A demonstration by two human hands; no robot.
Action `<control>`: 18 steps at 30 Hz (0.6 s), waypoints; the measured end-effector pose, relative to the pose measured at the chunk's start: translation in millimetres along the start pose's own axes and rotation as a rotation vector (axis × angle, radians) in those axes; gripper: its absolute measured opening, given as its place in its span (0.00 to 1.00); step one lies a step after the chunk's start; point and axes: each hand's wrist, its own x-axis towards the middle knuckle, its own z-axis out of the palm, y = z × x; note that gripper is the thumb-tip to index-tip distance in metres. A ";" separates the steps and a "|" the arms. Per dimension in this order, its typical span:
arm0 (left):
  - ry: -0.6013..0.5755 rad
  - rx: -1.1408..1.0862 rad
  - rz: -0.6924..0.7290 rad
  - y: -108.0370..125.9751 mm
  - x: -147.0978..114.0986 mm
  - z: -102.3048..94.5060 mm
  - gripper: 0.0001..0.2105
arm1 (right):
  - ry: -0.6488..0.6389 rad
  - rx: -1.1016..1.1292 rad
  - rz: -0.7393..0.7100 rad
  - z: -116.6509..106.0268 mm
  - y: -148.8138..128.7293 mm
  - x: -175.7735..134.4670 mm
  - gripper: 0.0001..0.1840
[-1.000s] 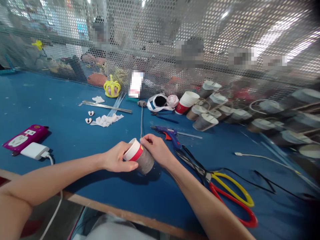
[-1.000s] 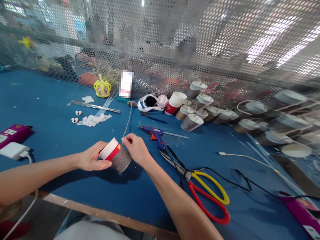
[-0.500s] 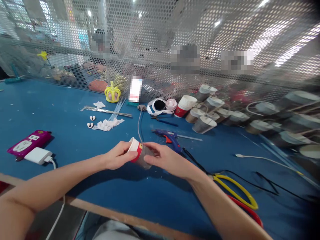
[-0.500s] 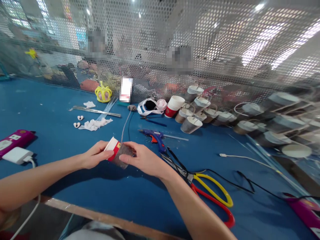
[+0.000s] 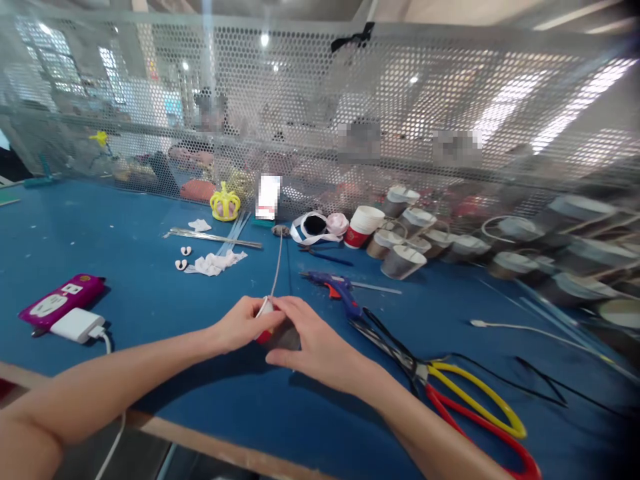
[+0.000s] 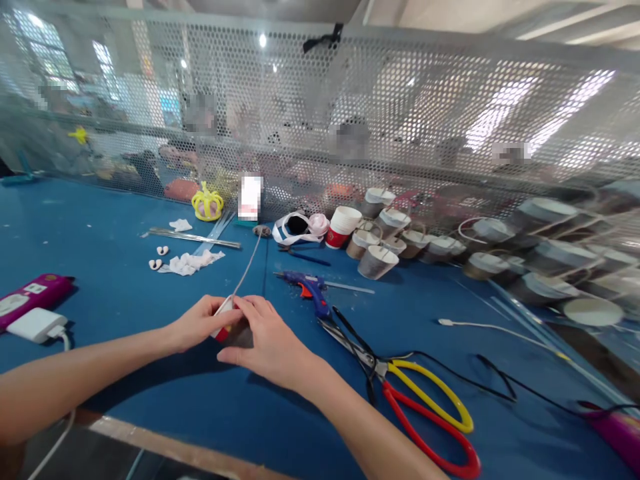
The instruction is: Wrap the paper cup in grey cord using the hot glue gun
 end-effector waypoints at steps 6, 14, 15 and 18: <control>0.051 -0.029 -0.026 -4.4 3.8 0.5 0.14 | 0.128 -0.067 0.133 -30.7 11.4 5.4 0.17; 0.078 -0.033 -0.046 1.6 9.6 -2.7 0.13 | 0.216 -0.428 0.630 -75.3 85.9 3.9 0.08; 0.076 -0.017 -0.043 2.2 10.8 -3.1 0.14 | 0.163 -0.421 0.653 -74.0 91.2 4.0 0.08; 0.072 0.034 -0.029 1.9 14.1 -4.3 0.14 | 0.082 -0.381 0.704 -66.8 99.7 8.2 0.14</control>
